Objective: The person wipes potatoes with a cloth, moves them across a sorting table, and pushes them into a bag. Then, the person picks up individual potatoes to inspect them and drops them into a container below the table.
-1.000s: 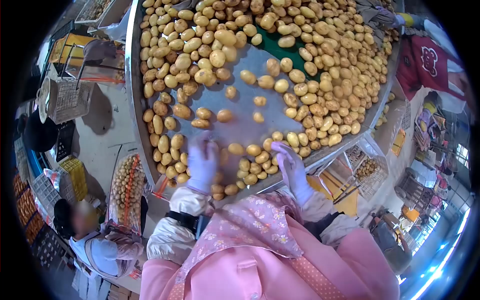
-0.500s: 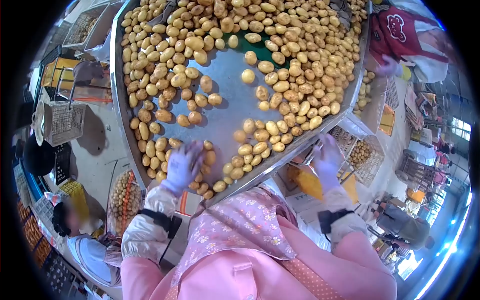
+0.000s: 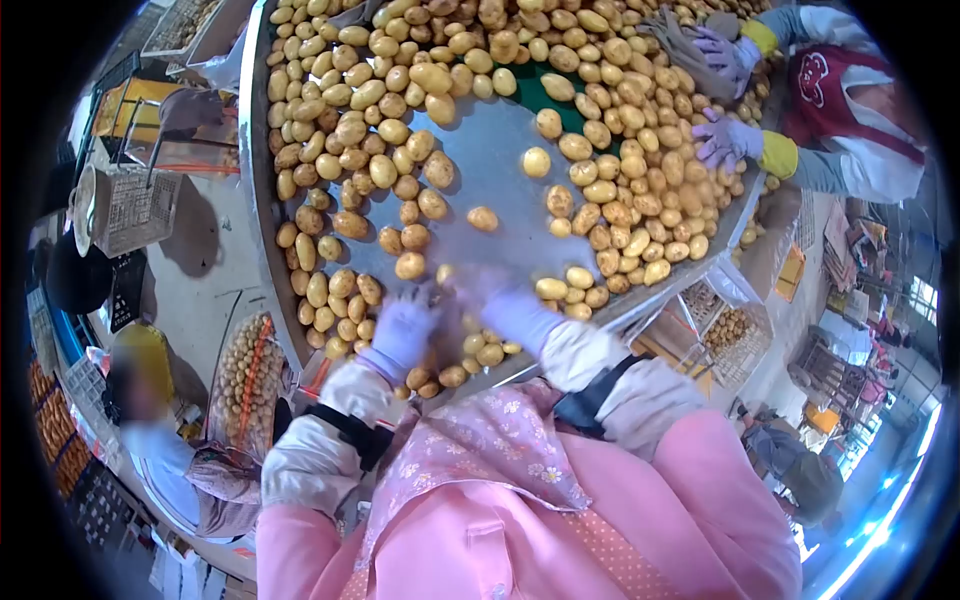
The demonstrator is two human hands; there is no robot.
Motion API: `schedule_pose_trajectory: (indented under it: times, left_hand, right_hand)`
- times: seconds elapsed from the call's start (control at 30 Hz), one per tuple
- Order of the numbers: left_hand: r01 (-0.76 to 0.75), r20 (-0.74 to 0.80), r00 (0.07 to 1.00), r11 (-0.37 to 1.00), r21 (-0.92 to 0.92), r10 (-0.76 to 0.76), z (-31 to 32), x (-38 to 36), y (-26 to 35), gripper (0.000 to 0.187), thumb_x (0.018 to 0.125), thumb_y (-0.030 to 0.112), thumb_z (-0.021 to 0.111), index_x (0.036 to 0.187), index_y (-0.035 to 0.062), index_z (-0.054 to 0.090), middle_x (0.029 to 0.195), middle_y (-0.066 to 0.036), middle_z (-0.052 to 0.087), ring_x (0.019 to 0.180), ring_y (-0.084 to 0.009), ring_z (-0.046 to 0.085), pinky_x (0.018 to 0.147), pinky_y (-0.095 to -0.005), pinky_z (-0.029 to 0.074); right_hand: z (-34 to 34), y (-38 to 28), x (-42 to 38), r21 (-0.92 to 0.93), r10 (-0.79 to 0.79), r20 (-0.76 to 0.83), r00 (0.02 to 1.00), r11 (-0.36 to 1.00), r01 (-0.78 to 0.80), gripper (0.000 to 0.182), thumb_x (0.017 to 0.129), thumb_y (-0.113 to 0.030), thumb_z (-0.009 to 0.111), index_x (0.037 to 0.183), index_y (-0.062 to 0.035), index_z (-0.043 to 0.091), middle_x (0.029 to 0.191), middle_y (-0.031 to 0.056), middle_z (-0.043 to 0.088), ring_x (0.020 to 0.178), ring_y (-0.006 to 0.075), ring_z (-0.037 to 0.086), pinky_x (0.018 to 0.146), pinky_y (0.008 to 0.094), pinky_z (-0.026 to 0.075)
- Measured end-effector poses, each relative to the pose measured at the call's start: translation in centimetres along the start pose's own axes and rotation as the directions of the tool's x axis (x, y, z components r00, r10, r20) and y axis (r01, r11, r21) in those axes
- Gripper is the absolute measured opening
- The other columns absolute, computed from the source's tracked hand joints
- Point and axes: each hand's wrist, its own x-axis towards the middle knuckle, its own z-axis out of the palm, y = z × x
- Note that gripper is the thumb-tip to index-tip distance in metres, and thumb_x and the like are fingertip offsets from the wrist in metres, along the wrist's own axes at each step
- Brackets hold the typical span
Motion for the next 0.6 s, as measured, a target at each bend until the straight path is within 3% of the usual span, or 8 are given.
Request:
schedule_pose_trajectory:
  times: [0.03, 0.23, 0.4, 0.47, 0.5, 0.53, 0.57, 0.6]
  left_hand:
    - [-0.004, 0.004, 1.0, 0.999, 0.049, 0.004, 2.7, -1.2, -0.6, 0.04, 0.078, 0.019, 0.069, 0.118, 0.0156, 0.066, 0.121, -0.013, 0.062, 0.109, -0.0328, 0.061, 0.085, -0.0457, 0.051]
    - [0.133, -0.034, 0.989, 0.957, -0.259, -0.147, 3.1, -1.8, 0.1, 0.036, 0.083, 0.016, 0.066, 0.118, 0.0128, 0.066, 0.114, -0.014, 0.063, 0.101, -0.0358, 0.063, 0.081, -0.0467, 0.054]
    - [0.226, -0.054, 0.955, 0.834, -0.503, -0.291, 2.6, -2.3, 0.3, 0.038, 0.085, 0.01, 0.063, 0.123, 0.013, 0.065, 0.117, -0.017, 0.063, 0.103, -0.0372, 0.063, 0.086, -0.0454, 0.053]
    - [0.289, -0.063, 0.891, 0.667, -0.686, -0.45, 0.3, -2.2, 1.5, 0.043, 0.086, 0.012, 0.063, 0.128, 0.0088, 0.063, 0.127, -0.02, 0.06, 0.11, -0.0392, 0.062, 0.094, -0.0465, 0.051]
    - [0.285, -0.066, 0.892, 0.67, -0.685, -0.447, -0.5, -1.8, 2.5, 0.043, 0.086, 0.012, 0.063, 0.128, 0.0088, 0.063, 0.127, -0.02, 0.06, 0.11, -0.0392, 0.062, 0.094, -0.0465, 0.051]
    - [0.12, -0.264, 0.903, 0.789, -0.602, -0.339, -1.0, -1.5, 3.6, 0.047, 0.085, 0.014, 0.063, 0.132, 0.0058, 0.06, 0.13, -0.021, 0.059, 0.116, -0.0408, 0.059, 0.099, -0.0481, 0.048]
    - [-0.04, -0.438, 0.877, 0.878, -0.477, -0.198, -1.6, -1.4, 4.9, 0.052, 0.085, 0.015, 0.064, 0.135, 0.0029, 0.057, 0.133, -0.022, 0.058, 0.122, -0.0424, 0.056, 0.103, -0.0497, 0.045]
    - [-0.05, -0.322, 0.943, 0.924, -0.38, -0.082, -2.9, -0.7, 6.5, 0.061, 0.086, 0.022, 0.065, 0.141, 0.0, 0.05, 0.141, -0.022, 0.053, 0.134, -0.0458, 0.045, 0.114, -0.0519, 0.034]
  right_hand:
    - [1.2, -1.3, -0.3, -0.259, -0.089, 0.039, 0.995, 0.961, 0.096, 0.027, 0.091, -0.023, 0.064, 0.118, -0.0179, 0.064, 0.112, 0.0111, 0.062, 0.101, 0.0328, 0.066, 0.086, 0.0448, 0.055]
    - [1.1, -0.1, -0.8, -0.044, -0.03, 0.205, 0.978, 0.998, 0.04, 0.023, 0.092, -0.03, 0.064, 0.114, -0.0215, 0.064, 0.113, 0.0075, 0.059, 0.1, 0.0309, 0.065, 0.086, 0.0464, 0.054]
    - [2.1, 0.9, -2.3, -0.398, -0.155, 0.164, 0.974, 0.893, 0.209, 0.025, 0.093, -0.028, 0.063, 0.117, -0.0209, 0.063, 0.111, 0.0089, 0.061, 0.102, 0.0317, 0.065, 0.087, 0.0451, 0.054]
    - [2.5, 0.5, -2.3, -0.091, -0.07, -0.218, 0.974, 0.995, 0.052, 0.024, 0.097, -0.029, 0.06, 0.12, -0.0197, 0.061, 0.11, 0.0057, 0.063, 0.098, 0.0253, 0.065, 0.085, 0.0386, 0.054]
    - [2.0, -0.5, -2.3, -0.092, -0.07, -0.222, 0.973, 0.994, 0.05, 0.024, 0.097, -0.029, 0.06, 0.12, -0.0197, 0.061, 0.11, 0.0057, 0.063, 0.098, 0.0253, 0.065, 0.085, 0.0386, 0.054]
    - [0.9, -2.1, -2.3, 0.734, 0.315, -0.102, 0.944, 0.664, -0.142, 0.025, 0.099, -0.03, 0.06, 0.121, -0.0183, 0.06, 0.109, 0.0039, 0.062, 0.092, 0.0209, 0.063, 0.079, 0.0344, 0.053]
    - [0.4, -3.2, -2.8, 0.957, 0.442, 0.272, 0.855, -0.221, -0.19, 0.026, 0.101, -0.031, 0.059, 0.123, -0.0168, 0.058, 0.108, 0.0022, 0.062, 0.087, 0.0165, 0.062, 0.074, 0.0302, 0.052]
    - [0.7, -2.5, -3.7, 0.957, 0.439, 0.284, 0.852, -0.082, -0.277, 0.025, 0.102, -0.032, 0.06, 0.119, -0.0135, 0.059, 0.099, -0.0005, 0.06, 0.075, 0.0098, 0.057, 0.063, 0.0247, 0.048]
